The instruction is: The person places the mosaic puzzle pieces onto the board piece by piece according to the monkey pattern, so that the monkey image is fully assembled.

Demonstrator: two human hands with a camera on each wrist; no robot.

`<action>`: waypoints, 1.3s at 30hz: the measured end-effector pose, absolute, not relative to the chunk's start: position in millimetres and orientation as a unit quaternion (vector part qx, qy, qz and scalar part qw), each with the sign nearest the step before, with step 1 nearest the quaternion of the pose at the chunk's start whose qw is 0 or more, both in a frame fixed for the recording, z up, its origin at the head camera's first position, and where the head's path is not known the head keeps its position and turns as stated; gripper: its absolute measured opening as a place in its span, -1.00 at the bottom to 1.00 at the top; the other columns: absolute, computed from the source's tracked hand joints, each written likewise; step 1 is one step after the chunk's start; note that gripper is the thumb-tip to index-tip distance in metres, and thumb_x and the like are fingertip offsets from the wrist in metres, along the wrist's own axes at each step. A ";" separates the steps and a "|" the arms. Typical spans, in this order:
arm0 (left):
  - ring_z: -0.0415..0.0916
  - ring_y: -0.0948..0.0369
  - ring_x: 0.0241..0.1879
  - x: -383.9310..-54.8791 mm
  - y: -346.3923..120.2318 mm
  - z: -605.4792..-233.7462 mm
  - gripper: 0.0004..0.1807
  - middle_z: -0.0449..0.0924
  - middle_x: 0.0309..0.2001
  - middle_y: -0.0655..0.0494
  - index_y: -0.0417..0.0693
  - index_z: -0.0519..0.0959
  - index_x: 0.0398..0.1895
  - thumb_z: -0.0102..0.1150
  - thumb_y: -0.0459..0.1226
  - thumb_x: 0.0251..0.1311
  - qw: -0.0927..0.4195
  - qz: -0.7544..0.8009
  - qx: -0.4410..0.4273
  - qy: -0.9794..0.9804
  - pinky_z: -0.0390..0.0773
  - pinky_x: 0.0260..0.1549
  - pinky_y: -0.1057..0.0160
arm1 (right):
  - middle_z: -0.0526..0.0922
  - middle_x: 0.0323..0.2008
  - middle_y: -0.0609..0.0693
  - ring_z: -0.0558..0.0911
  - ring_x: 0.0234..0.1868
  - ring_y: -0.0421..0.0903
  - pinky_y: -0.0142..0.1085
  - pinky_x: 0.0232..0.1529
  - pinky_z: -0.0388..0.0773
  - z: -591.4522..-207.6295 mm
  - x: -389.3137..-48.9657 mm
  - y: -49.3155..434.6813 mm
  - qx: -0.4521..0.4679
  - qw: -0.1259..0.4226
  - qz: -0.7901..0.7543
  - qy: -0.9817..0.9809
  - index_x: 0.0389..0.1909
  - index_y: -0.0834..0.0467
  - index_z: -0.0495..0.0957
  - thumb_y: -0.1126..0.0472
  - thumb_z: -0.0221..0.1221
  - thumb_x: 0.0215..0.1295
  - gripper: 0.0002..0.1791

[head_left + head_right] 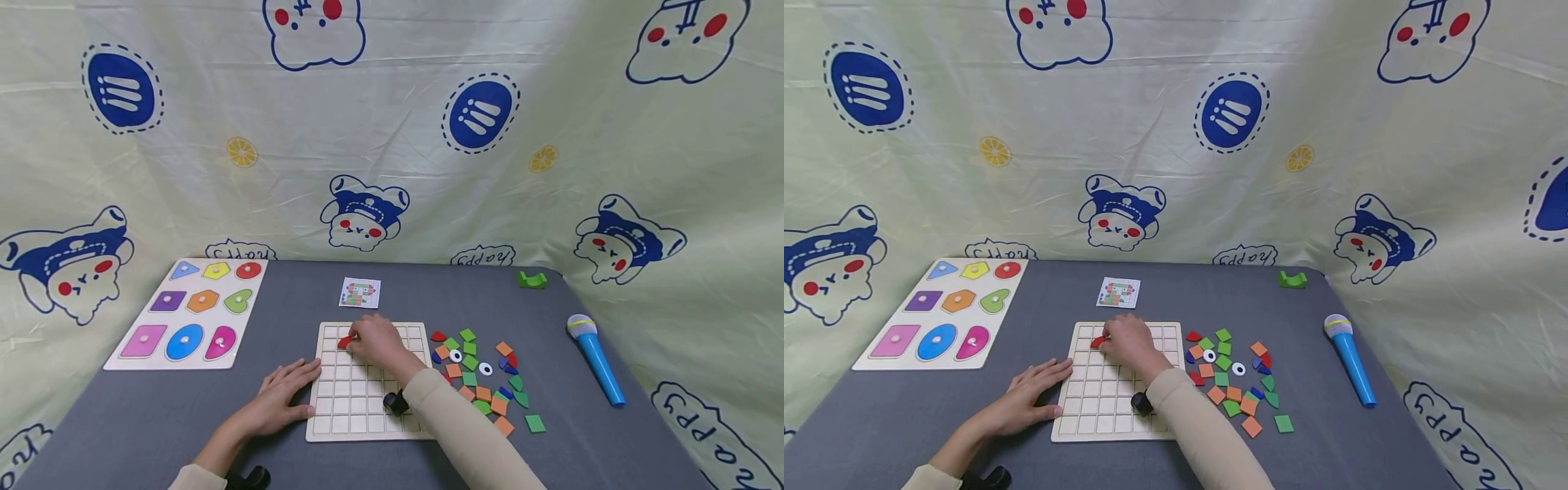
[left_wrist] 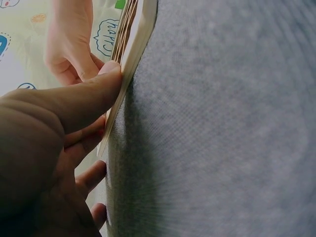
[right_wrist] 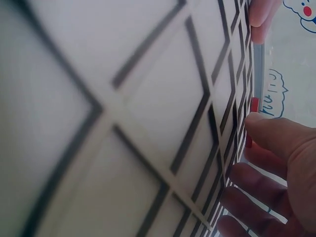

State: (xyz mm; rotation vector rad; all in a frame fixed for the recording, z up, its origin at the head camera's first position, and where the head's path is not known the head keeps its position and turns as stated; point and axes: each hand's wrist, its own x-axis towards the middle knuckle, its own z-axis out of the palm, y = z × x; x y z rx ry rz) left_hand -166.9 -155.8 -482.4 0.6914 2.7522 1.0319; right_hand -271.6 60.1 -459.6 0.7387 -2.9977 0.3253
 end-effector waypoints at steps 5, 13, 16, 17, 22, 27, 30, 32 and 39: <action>0.01 -0.19 0.42 -167.0 -156.5 -483.2 -0.27 0.22 0.41 -0.04 -0.16 0.30 0.34 0.28 -0.13 0.09 0.062 0.342 0.228 0.909 -0.16 0.25 -0.36 | 0.62 -0.32 -0.12 0.52 -0.27 -0.13 -0.29 -0.24 0.47 -460.5 -270.4 58.7 0.241 0.022 0.088 -0.966 -0.23 0.00 0.67 -0.01 0.29 0.11 -0.76; 0.01 -0.19 0.42 -166.8 -156.7 -482.8 -0.27 0.22 0.41 -0.04 -0.15 0.30 0.34 0.27 -0.13 0.09 0.061 0.345 0.229 0.908 -0.17 0.26 -0.35 | 0.61 -0.28 -0.11 0.50 -0.25 -0.12 -0.27 -0.22 0.46 -462.5 -269.3 58.9 0.247 0.033 0.076 -0.965 -0.23 -0.01 0.66 0.00 0.29 0.12 -0.77; 0.02 -0.19 0.42 -166.9 -156.8 -482.9 -0.27 0.23 0.41 -0.04 -0.15 0.30 0.34 0.27 -0.13 0.10 0.062 0.344 0.228 0.909 -0.16 0.26 -0.36 | 0.61 -0.27 -0.11 0.50 -0.24 -0.12 -0.26 -0.21 0.47 -463.0 -269.3 58.9 0.249 0.032 0.072 -0.965 -0.22 -0.01 0.66 -0.01 0.29 0.12 -0.76; 0.01 -0.19 0.42 -166.9 -156.8 -483.0 -0.27 0.22 0.41 -0.04 -0.14 0.30 0.34 0.27 -0.12 0.10 0.063 0.344 0.228 0.909 -0.16 0.26 -0.36 | 0.61 -0.26 -0.11 0.50 -0.23 -0.12 -0.26 -0.21 0.47 -463.1 -269.1 58.9 0.249 0.031 0.073 -0.965 -0.22 -0.02 0.66 -0.01 0.29 0.13 -0.76; 0.01 -0.18 0.42 -167.4 -157.1 -483.3 -0.27 0.22 0.41 -0.03 -0.13 0.30 0.35 0.27 -0.11 0.10 0.067 0.343 0.226 0.909 -0.17 0.26 -0.36 | 0.60 -0.21 -0.11 0.49 -0.21 -0.12 -0.27 -0.18 0.47 -462.5 -268.1 58.8 0.244 0.023 0.078 -0.966 -0.19 -0.01 0.65 -0.01 0.28 0.14 -0.75; 0.00 -0.18 0.42 -167.7 -156.8 -483.4 -0.27 0.22 0.41 -0.02 -0.12 0.30 0.35 0.27 -0.12 0.10 0.067 0.344 0.224 0.910 -0.17 0.26 -0.36 | 0.60 -0.21 -0.10 0.48 -0.20 -0.12 -0.28 -0.17 0.47 -461.4 -268.0 60.7 0.243 0.020 0.094 -0.965 -0.16 0.00 0.64 0.00 0.28 0.12 -0.72; 0.00 -0.18 0.42 -168.0 -156.5 -484.1 -0.27 0.22 0.41 -0.02 -0.13 0.30 0.35 0.27 -0.13 0.10 0.066 0.343 0.224 0.910 -0.17 0.26 -0.36 | 0.62 -0.21 -0.10 0.50 -0.18 -0.13 -0.29 -0.16 0.48 -460.4 -267.7 64.6 0.243 0.015 0.105 -0.964 -0.13 0.00 0.64 0.01 0.27 0.13 -0.71; 0.00 -0.18 0.43 -168.3 -156.2 -484.1 -0.27 0.21 0.42 -0.02 -0.13 0.29 0.35 0.27 -0.14 0.10 0.069 0.344 0.223 0.909 -0.17 0.27 -0.36 | 0.62 -0.20 -0.10 0.50 -0.17 -0.13 -0.29 -0.16 0.48 -458.7 -267.2 68.8 0.242 0.011 0.118 -0.963 -0.11 0.00 0.63 0.02 0.26 0.15 -0.71; -0.03 -0.15 0.45 -169.3 -155.2 -484.8 -0.27 0.19 0.43 0.01 -0.12 0.28 0.36 0.27 -0.16 0.10 0.083 0.345 0.214 0.910 -0.21 0.29 -0.32 | 0.59 -0.21 -0.09 0.45 -0.16 -0.14 -0.26 -0.18 0.44 -447.7 -265.6 96.6 0.223 0.012 0.160 -0.962 -0.06 0.03 0.61 0.00 0.27 0.17 -0.66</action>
